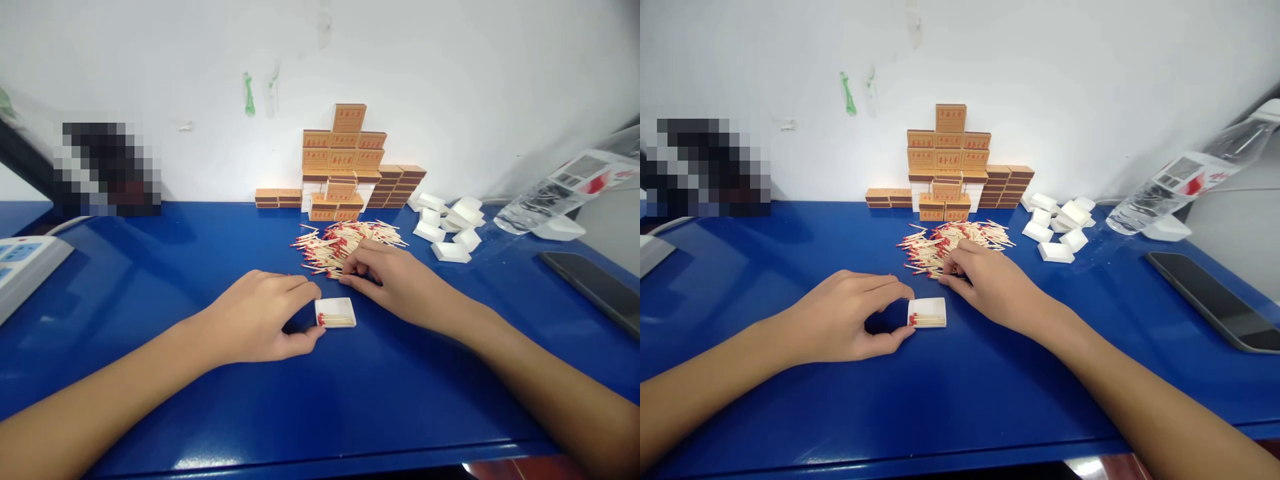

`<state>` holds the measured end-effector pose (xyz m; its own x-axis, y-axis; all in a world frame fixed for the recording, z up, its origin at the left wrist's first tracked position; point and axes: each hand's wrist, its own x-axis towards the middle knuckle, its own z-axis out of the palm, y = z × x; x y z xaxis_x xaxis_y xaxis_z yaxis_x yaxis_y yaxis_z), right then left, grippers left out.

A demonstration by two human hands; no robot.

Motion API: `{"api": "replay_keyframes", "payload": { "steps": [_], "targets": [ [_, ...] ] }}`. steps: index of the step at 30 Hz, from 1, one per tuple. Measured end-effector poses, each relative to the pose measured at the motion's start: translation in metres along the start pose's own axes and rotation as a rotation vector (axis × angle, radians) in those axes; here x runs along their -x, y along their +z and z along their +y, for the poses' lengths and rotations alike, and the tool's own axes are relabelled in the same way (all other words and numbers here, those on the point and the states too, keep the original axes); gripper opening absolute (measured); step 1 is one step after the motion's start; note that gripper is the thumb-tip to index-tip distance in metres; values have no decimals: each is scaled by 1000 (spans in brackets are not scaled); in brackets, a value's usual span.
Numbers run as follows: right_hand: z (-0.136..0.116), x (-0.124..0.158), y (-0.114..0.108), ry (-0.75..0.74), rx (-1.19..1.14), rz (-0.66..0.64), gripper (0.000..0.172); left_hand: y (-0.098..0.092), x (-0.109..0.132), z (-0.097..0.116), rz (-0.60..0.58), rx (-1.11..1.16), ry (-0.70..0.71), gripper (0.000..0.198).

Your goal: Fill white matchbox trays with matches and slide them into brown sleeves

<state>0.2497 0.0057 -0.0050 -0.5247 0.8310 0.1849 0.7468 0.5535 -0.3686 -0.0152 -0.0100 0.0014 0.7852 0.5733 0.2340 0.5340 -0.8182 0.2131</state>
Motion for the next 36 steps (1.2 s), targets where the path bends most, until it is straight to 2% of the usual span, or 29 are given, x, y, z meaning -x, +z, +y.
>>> {"api": "replay_keyframes", "payload": {
  "steps": [11, 15, 19, 28, 32, 36],
  "targets": [
    [7, 3, -4, 24, 72, -90, 17, 1, 1, -1, 15, -3, -7, 22],
    [5, 4, -10, 9, 63, -63, 16, 2, 1, -3, 26, -17, -9, 23],
    [-2, 7, -16, -28, 10, -24, 17, 2, 1, -4, 34, -15, -21, 23],
    [-28, 16, -15, -111, -69, -187, 15, 1, 0, -3, 16, -17, -36, 22],
    [-21, 15, -16, -137, -74, -108, 19, 2, 0, -3, 20, -18, -26, 23],
    [-5, 12, -17, -75, 17, -41, 14, 2, 0, -3, 40, -14, -17, 23]
  ]
}}
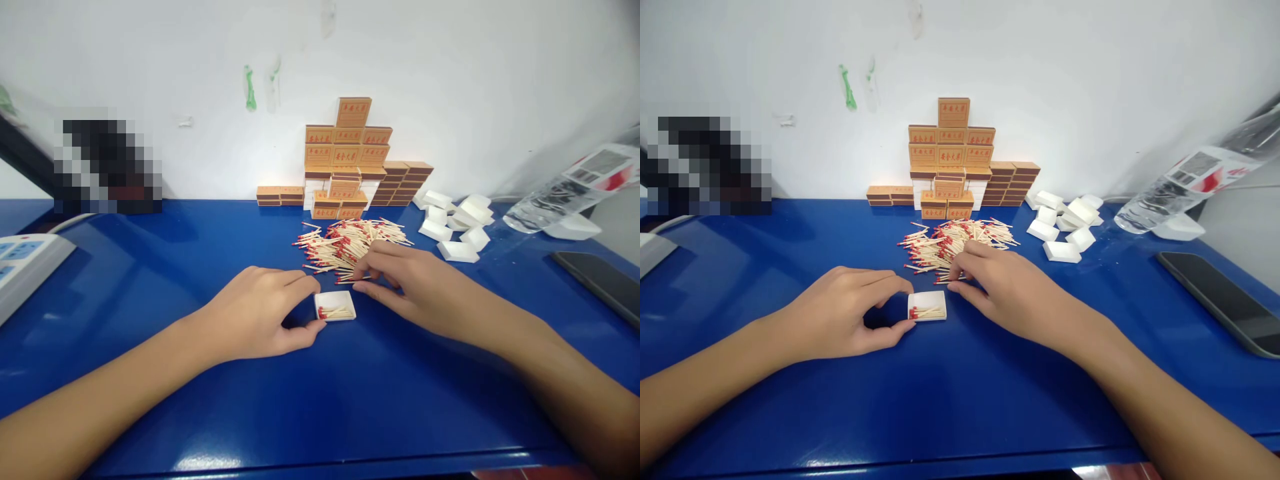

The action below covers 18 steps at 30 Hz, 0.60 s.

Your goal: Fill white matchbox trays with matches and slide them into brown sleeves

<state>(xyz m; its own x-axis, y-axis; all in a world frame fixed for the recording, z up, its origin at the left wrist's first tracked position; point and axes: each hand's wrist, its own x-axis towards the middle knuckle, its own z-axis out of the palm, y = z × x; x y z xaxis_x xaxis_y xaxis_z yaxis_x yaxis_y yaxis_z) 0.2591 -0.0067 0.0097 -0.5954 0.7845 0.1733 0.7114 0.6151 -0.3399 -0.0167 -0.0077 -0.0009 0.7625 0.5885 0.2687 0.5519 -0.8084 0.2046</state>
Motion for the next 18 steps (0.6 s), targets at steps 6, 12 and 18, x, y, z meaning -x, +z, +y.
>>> {"api": "replay_keyframes", "payload": {
  "steps": [6, 12, 18],
  "targets": [
    [13, -3, 1, 53, 15, -65, 11, 0, 0, -1, 4, -4, 6, 24],
    [21, -2, -1, 57, 11, -102, 16, -1, 1, -1, -1, -1, 3, 24],
    [14, -3, -1, 74, 18, -84, 21, 0, 2, 0, 2, -10, 13, 24]
  ]
}}
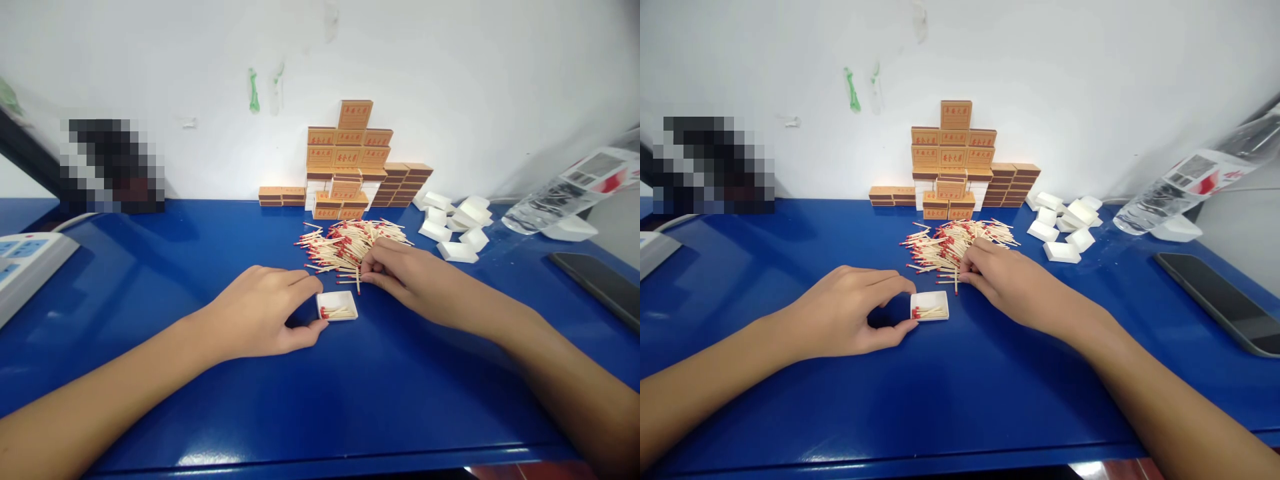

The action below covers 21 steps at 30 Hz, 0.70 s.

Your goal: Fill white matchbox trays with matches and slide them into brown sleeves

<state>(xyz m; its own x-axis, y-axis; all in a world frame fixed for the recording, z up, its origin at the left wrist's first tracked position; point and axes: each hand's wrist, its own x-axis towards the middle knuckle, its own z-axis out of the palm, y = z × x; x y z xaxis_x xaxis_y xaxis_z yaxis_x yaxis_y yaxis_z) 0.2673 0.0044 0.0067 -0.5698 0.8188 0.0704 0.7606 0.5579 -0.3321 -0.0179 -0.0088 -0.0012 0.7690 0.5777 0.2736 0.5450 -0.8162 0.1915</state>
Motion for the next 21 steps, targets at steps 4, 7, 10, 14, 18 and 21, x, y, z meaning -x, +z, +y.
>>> {"api": "replay_keyframes", "payload": {
  "steps": [4, 7, 10, 14, 18, 21],
  "targets": [
    [-5, -2, 6, -5, -21, 42, 16, 0, -1, 0, -3, -5, -3, 24],
    [-5, -3, 9, -16, -21, 39, 14, 0, -1, 0, -8, -5, -8, 23],
    [-3, -3, 9, -27, 2, 48, 17, 0, -1, 0, -6, -9, -5, 23],
    [-6, -2, 7, -14, 16, 103, 16, 0, 0, -1, -5, -9, 0, 24],
    [-13, -3, 11, 19, 20, 148, 15, 0, -1, -1, -2, -7, 0, 24],
    [-16, -5, 16, 21, 18, 148, 12, 1, -2, 0, 8, -3, 0, 23]
  ]
}}
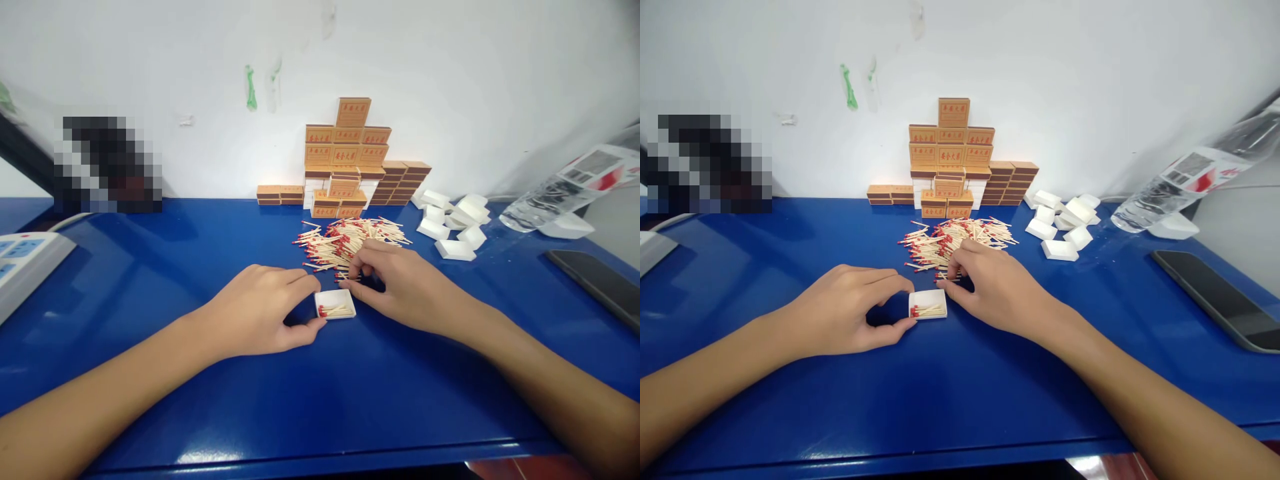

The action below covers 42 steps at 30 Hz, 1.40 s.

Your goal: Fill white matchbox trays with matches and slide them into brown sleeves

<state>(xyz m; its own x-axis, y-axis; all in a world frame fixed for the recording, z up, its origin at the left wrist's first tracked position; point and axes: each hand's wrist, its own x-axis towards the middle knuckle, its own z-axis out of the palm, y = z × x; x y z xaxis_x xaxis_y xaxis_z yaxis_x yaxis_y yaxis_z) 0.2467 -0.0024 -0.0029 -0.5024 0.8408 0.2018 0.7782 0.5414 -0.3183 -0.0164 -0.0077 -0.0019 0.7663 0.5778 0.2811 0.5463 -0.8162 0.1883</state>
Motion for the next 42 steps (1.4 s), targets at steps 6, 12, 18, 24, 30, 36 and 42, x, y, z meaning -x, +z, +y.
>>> {"api": "replay_keyframes", "payload": {
  "steps": [6, 12, 18, 24, 30, 36, 42],
  "targets": [
    [4, -1, -2, 40, -76, -5, 21, -1, 0, 0, -10, 4, -2, 23],
    [4, 2, -15, 97, -276, 32, 24, -1, 0, 0, -9, -6, -7, 23],
    [3, 0, -12, 48, -365, 85, 26, -1, 1, 0, -2, -12, -5, 23],
    [6, -2, -9, 134, -400, 125, 23, -1, 0, 0, 3, -20, 4, 23],
    [8, -4, -9, 276, -545, 83, 32, -1, 0, 0, -6, -22, 0, 24],
    [14, -3, -7, 220, -335, 65, 31, -1, 1, 0, -12, -14, -5, 24],
    [17, -1, -8, 124, -179, 2, 25, -2, 1, 0, -22, -19, -10, 25]
  ]
}}
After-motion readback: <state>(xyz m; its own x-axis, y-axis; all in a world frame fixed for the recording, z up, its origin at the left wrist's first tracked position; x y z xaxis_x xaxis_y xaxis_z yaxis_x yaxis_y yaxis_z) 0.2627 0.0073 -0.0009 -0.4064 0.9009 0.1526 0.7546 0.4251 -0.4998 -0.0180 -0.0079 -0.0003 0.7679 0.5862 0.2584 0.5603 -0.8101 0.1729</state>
